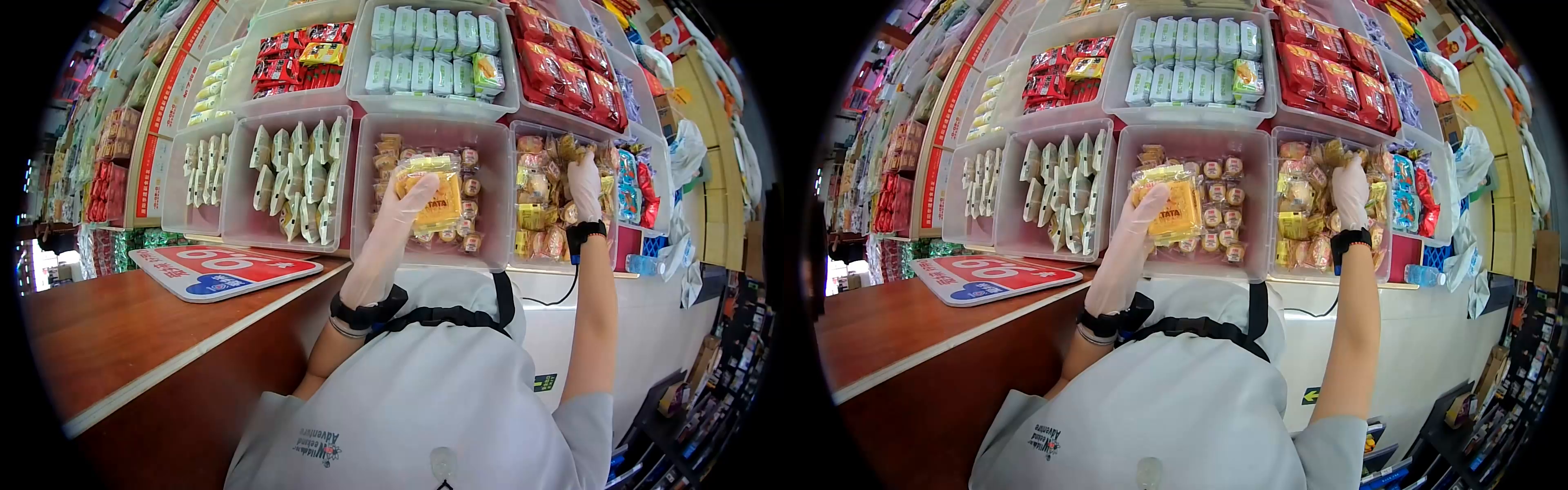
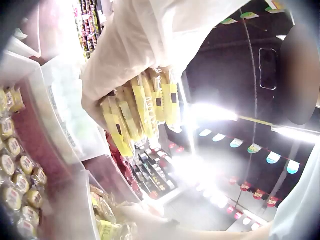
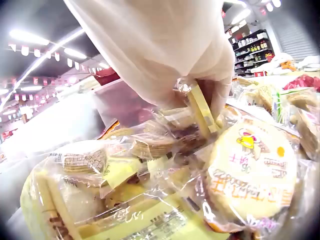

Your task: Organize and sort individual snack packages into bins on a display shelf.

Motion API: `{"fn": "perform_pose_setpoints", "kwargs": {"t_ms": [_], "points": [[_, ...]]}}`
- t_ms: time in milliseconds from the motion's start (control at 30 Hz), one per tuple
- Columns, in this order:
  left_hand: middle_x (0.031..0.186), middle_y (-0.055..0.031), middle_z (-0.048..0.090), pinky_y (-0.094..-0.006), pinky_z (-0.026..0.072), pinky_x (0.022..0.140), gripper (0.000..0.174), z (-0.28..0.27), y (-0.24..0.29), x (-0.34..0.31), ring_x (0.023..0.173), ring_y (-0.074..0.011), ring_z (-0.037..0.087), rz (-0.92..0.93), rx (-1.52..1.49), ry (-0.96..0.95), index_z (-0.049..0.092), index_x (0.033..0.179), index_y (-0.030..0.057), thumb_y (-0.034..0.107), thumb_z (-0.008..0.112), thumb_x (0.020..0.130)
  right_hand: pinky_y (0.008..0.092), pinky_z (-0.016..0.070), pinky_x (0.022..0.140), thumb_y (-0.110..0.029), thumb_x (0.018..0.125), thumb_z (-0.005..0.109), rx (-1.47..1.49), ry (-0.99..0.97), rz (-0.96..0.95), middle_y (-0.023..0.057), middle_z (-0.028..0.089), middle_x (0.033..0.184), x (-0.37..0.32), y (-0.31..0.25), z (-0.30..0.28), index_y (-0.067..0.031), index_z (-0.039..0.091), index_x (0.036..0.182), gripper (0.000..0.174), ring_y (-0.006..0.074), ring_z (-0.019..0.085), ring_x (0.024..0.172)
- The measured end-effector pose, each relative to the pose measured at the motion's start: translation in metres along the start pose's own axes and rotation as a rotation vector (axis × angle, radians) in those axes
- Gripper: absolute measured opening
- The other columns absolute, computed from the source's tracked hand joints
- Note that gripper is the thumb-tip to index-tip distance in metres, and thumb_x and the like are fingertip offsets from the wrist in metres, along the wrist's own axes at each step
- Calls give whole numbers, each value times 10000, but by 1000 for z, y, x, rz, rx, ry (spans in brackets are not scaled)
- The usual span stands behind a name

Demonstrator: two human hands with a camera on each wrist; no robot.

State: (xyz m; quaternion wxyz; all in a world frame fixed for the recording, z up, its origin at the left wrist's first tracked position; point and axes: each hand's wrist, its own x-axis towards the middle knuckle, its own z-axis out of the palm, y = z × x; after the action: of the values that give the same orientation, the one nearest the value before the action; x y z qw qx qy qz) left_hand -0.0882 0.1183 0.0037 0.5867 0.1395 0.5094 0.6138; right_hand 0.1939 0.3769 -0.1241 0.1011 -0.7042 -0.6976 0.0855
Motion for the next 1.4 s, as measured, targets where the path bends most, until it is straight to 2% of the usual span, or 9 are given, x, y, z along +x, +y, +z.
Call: {"fn": "perform_pose_setpoints", "kwargs": {"t_ms": [100,133,267,367,433,600,800,1100,1400], "points": [[1075,-27,566,-273,517,801,492,1,-2,1,964,-109,588,24,-1,0,457,1247,89,356,657,886,488,495,759,-204,854,502,68,162,-7,267,646,983,-5,4,-15,-28,464,1294,476,427,632,857],[1072,-25,567,-270,514,799,482,1,-2,0,959,-108,588,15,-23,20,464,1240,90,365,648,891,452,495,796,-172,853,551,7,395,-153,263,628,1059,-10,-1,-24,-37,464,1310,484,411,620,919],[1072,-20,567,-264,507,795,461,-16,-17,14,951,-106,590,36,-62,-27,470,1225,98,386,628,902,378,474,890,-112,869,578,334,477,-300,227,588,1191,-41,-41,-72,-25,460,1325,480,322,606,1037],[1080,-17,564,-268,507,804,468,-17,-18,16,966,-103,584,41,-75,-35,462,1242,106,385,625,904,302,419,967,-32,896,556,1036,20,-377,131,478,1347,-79,-85,-86,-1,362,1405,546,173,522,1128],[1084,-23,561,-268,506,809,480,-10,-11,9,978,-105,579,27,-54,-10,454,1254,99,376,628,904,297,428,952,-25,888,566,1268,-348,-356,116,472,1350,-110,-116,-102,-17,323,1432,596,171,531,1109],[1108,-47,550,-262,499,827,517,-2,-9,6,1007,-113,563,92,-30,52,417,1296,74,326,643,905,270,399,987,40,856,576,1318,-752,-343,70,493,1325,-159,-160,-111,-18,376,1404,586,112,511,1137],[1210,-67,534,-288,480,908,516,-2,-10,8,1091,-134,559,117,51,48,403,1323,69,366,576,939,255,425,932,5,881,595,1337,-724,-351,49,534,1260,-161,-172,-109,-26,435,1362,508,100,531,1079],[1268,-114,462,-292,450,935,757,-3,-16,8,1135,-177,501,151,-19,-25,258,1414,50,244,722,847,229,445,849,-4,889,603,1305,-811,-265,46,582,1119,-163,-173,-112,-42,430,1373,515,77,541,986],[1294,-117,446,-308,453,951,772,-9,-24,14,1164,-186,488,106,-45,-107,253,1419,60,226,731,836,218,451,743,-89,845,701,1264,-571,-365,7,549,958,-166,-176,-86,-28,496,1228,439,62,508,826]]}}
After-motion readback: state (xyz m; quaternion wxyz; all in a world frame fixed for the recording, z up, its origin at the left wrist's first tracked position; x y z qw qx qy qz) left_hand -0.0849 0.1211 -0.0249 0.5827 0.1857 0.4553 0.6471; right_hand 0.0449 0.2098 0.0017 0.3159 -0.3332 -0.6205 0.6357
